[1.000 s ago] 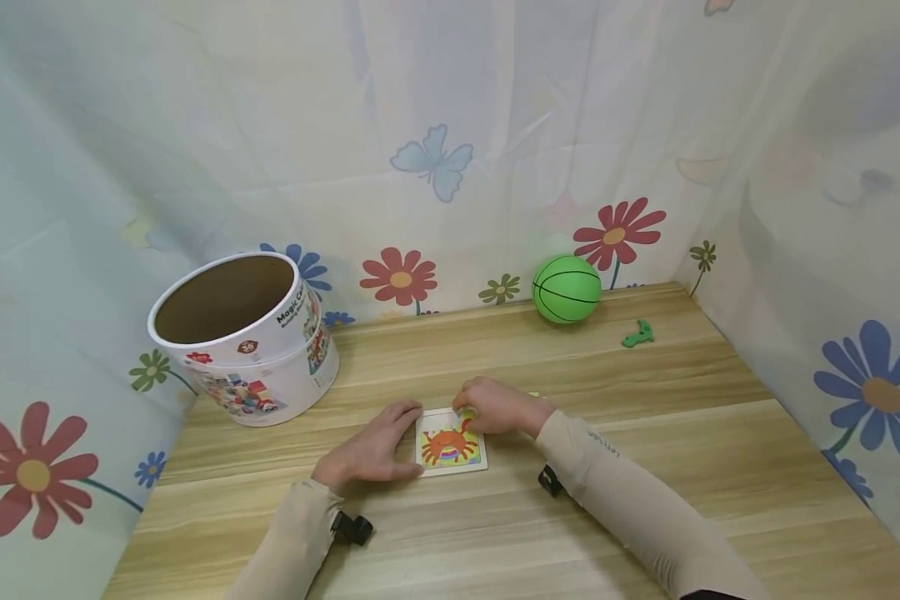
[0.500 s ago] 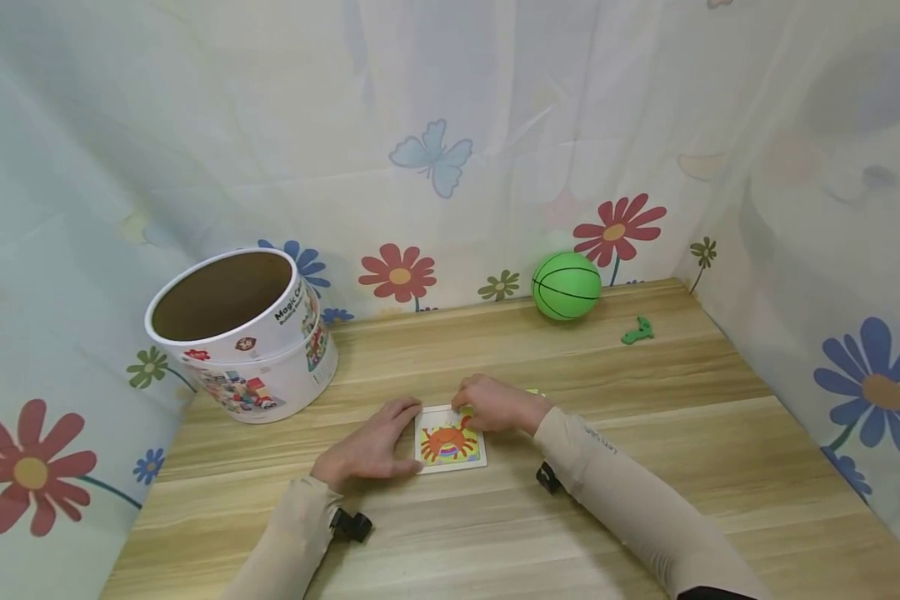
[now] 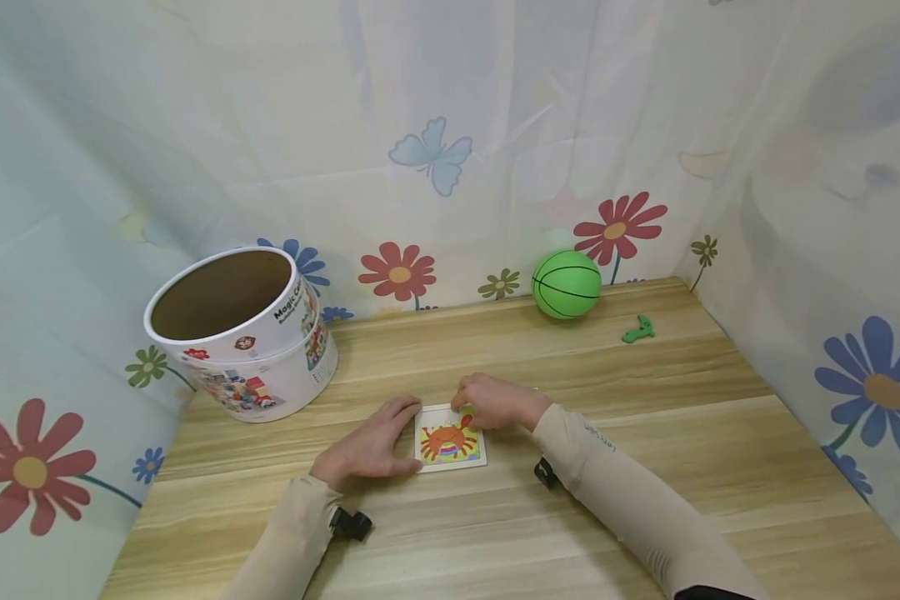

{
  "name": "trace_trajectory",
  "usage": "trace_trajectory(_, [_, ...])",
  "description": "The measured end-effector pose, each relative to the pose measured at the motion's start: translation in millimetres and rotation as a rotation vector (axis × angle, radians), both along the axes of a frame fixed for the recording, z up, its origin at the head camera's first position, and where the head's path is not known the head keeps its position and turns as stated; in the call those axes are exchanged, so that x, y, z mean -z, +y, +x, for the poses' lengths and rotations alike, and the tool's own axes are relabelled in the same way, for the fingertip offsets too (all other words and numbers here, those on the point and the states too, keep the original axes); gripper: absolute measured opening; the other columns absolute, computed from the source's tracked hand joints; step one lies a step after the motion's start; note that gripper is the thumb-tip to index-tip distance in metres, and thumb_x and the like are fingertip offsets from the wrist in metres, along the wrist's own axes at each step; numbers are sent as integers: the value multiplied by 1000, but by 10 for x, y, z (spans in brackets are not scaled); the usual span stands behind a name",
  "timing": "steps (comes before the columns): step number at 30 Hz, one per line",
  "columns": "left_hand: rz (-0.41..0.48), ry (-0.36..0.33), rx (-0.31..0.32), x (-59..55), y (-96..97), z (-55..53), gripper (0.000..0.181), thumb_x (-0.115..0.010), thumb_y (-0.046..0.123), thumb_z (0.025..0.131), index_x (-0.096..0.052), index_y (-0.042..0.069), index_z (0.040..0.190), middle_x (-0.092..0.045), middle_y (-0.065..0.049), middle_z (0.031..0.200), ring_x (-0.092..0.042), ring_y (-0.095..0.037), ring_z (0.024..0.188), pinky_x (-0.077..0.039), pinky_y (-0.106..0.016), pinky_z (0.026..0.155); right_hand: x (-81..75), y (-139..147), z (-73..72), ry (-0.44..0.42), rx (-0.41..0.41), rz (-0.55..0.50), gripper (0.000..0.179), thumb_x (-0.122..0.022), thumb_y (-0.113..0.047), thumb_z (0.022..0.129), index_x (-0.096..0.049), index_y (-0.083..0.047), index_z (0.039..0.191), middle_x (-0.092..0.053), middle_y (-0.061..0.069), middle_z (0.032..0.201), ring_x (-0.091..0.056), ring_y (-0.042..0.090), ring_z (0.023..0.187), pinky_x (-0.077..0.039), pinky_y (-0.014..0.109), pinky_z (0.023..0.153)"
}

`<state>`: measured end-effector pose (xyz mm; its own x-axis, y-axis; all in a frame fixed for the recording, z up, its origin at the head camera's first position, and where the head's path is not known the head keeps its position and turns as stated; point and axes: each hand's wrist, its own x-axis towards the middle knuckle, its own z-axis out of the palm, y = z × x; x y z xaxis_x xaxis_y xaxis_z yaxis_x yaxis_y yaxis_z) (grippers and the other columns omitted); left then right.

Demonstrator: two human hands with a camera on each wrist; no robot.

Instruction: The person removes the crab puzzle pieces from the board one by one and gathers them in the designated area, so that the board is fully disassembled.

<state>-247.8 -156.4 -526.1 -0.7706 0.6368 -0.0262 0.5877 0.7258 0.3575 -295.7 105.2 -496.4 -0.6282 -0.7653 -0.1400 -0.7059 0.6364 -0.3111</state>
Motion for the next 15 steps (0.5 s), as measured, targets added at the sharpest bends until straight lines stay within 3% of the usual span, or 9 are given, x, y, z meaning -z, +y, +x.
trace_trajectory(15, [5, -6, 0, -5, -4, 4, 95, -73, 50, 76, -36, 0, 147, -35, -11, 151, -34, -27, 140, -32, -43, 115, -59, -34, 6, -18, -3, 25, 35, -77, -19, 84, -69, -17, 118, -57, 1, 112, -53, 18, 105, -47, 37, 98])
